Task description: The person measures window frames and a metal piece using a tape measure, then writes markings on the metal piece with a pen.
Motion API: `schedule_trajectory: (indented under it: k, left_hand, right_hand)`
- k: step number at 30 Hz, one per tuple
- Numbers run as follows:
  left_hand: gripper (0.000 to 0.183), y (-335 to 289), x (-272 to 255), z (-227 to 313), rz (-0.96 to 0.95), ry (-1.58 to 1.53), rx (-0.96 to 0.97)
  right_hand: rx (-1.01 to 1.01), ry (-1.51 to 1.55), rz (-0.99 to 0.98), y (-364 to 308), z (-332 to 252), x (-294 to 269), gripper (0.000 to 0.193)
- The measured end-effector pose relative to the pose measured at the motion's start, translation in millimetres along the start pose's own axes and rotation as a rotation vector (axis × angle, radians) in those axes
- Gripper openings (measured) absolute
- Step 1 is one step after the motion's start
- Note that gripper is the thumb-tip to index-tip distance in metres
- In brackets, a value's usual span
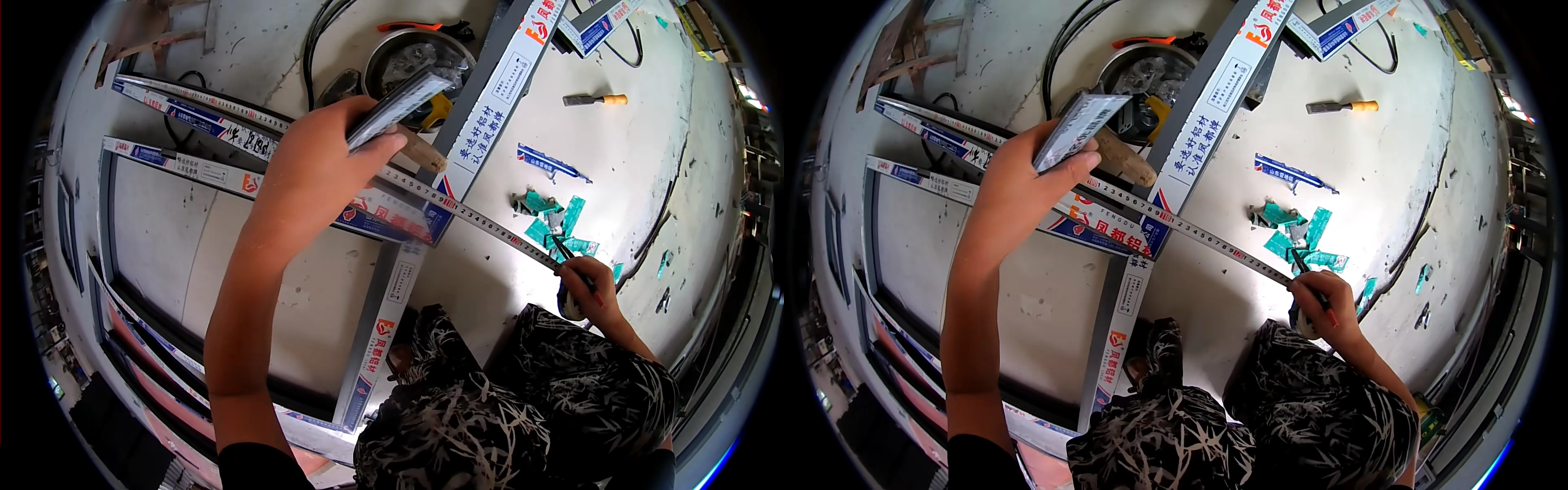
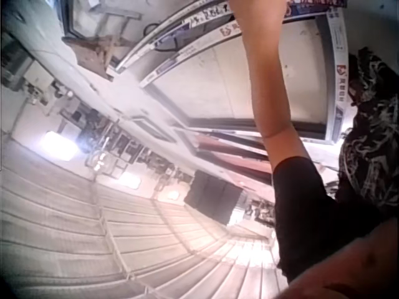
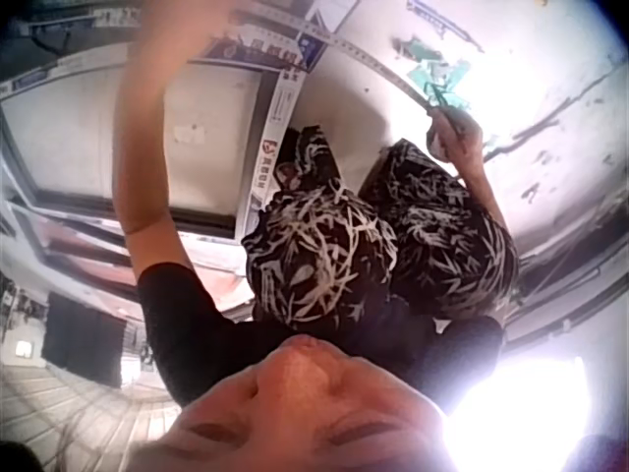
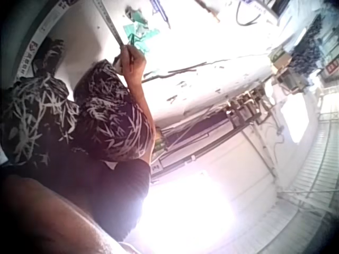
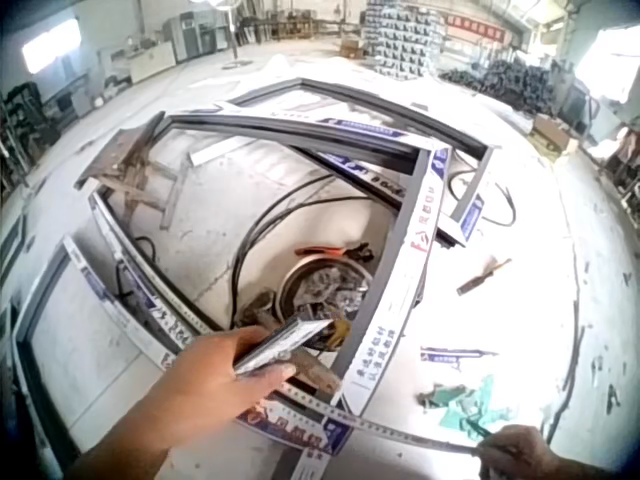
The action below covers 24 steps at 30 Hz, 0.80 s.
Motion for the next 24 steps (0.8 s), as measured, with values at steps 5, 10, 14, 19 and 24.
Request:
schedule_trajectory:
  k: [5, 10, 14, 19, 24]
  left_hand:
    - [0.033, -15.4, -16.7, -16.1, 0.046, -0.076, 0.078]
    - [0.039, -43.2, -43.4, -80.1, 0.294, -0.269, -0.095]
    - [0.033, -67.9, -37.3, -128.0, 0.376, -0.416, -0.221]
    - [0.031, -80.7, -8.9, -138.3, 0.253, -0.46, -0.267]
    - [0.032, -73.4, 5.1, -103.2, 0.214, -0.708, -0.116]
  right_hand:
    - [0.022, 0.046, -0.002, -6.9, 1.1, 4.3, 0.013]
    - [0.113, 0.106, -0.184, -16.7, -20.1, 15.8, 0.017]
    - [0.104, 0.218, -0.23, -27.2, -31.3, 24.6, 0.02]
    - [0.227, 0.38, -0.339, -52.5, -54.0, 12.5, 0.025]
    - [0.14, 0.264, -0.393, -47.1, -96.1, -25.2, 0.028]
Point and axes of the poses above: each hand's wrist, its own y-axis towards the middle knuckle, its own x-axis out of the palm, z = x × y, the point moved 9 cm from there along y, towards the middle knuckle, and after that the axes turned 6 degrees about -y, right-handed, at the moved point
